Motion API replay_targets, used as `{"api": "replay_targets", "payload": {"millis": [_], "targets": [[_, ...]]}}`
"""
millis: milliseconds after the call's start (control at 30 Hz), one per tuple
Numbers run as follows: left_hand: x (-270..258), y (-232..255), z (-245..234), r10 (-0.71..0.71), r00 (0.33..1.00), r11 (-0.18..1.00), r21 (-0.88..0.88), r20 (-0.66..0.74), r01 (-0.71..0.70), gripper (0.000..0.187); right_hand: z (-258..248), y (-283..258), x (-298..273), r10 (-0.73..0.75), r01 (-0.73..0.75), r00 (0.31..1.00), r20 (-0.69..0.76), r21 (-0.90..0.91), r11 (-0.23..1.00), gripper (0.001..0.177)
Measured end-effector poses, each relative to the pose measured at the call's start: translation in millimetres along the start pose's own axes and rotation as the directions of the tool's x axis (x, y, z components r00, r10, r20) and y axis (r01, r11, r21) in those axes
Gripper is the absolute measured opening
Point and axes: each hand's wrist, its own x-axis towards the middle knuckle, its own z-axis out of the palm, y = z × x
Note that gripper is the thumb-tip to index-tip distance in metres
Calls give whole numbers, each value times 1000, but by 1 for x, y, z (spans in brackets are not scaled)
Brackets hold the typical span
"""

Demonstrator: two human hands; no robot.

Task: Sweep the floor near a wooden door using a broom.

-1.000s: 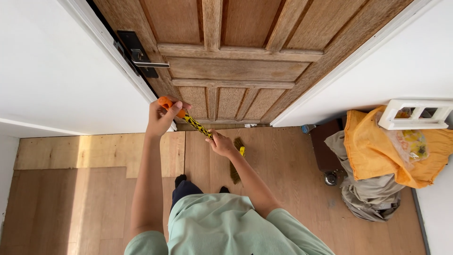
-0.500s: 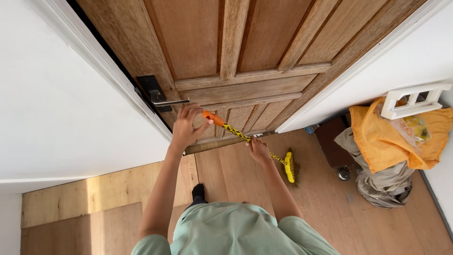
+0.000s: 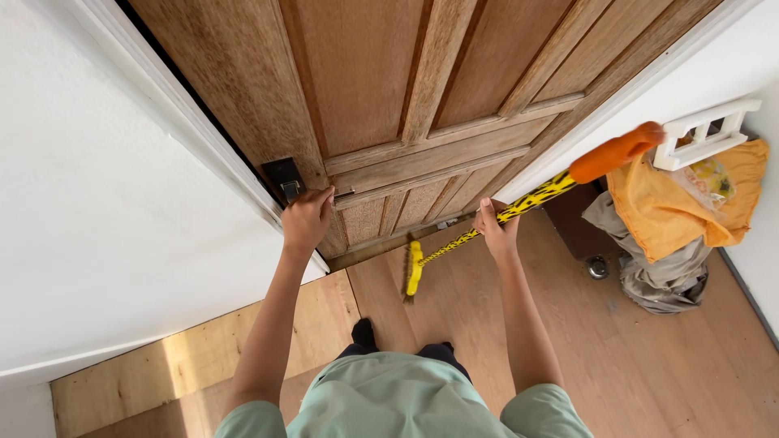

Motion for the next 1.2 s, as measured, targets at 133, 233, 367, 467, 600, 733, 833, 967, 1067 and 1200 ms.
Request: {"api": "replay_targets", "payload": {"millis": [133, 233, 367, 467, 600, 733, 833, 967, 1067, 1200], "targets": [[-4, -15, 10, -1, 1000, 997, -81, -24, -1, 14, 10, 27, -13, 11, -30, 984, 179, 102, 994, 51], [-6, -19, 15, -53, 999, 997, -60, 9, 54, 14, 32, 81, -34, -20, 4, 959, 281, 58, 998, 49], [-6, -14, 15, -7, 997, 1000, -6, -74, 7, 14, 69, 101, -65, -90, 141, 895, 437, -85, 986, 47], [-9, -11, 13, 25, 993, 1000, 2, -113, -25, 14, 97, 73, -100, -115, 263, 872, 475, -258, 930, 35], [-9, -11, 14, -5, 993, 1000, -27, -120, 2, 13, 120, 70, -131, 13, 70, 745, 666, -97, 993, 39], [-7, -6, 11, -7, 993, 999, -39, -117, 3, 13, 129, 59, -144, -8, 289, 612, 791, -214, 933, 42], [-7, -6, 11, -15, 994, 999, -52, -113, 9, 13, 121, 65, -140, -53, 318, 620, 783, -190, 929, 40], [-8, -5, 13, -12, 992, 999, -33, -122, 8, 13, 105, 79, -132, -35, 359, 681, 732, -292, 886, 42], [-10, -10, 19, -17, 994, 1000, -22, -110, 15, 12, 94, 117, -130, 3, 408, 689, 725, -392, 825, 40], [-10, -15, 20, -27, 997, 999, -23, -68, 26, 11, 47, 161, -122, 191, 384, 663, 723, -548, 743, 13]]}}
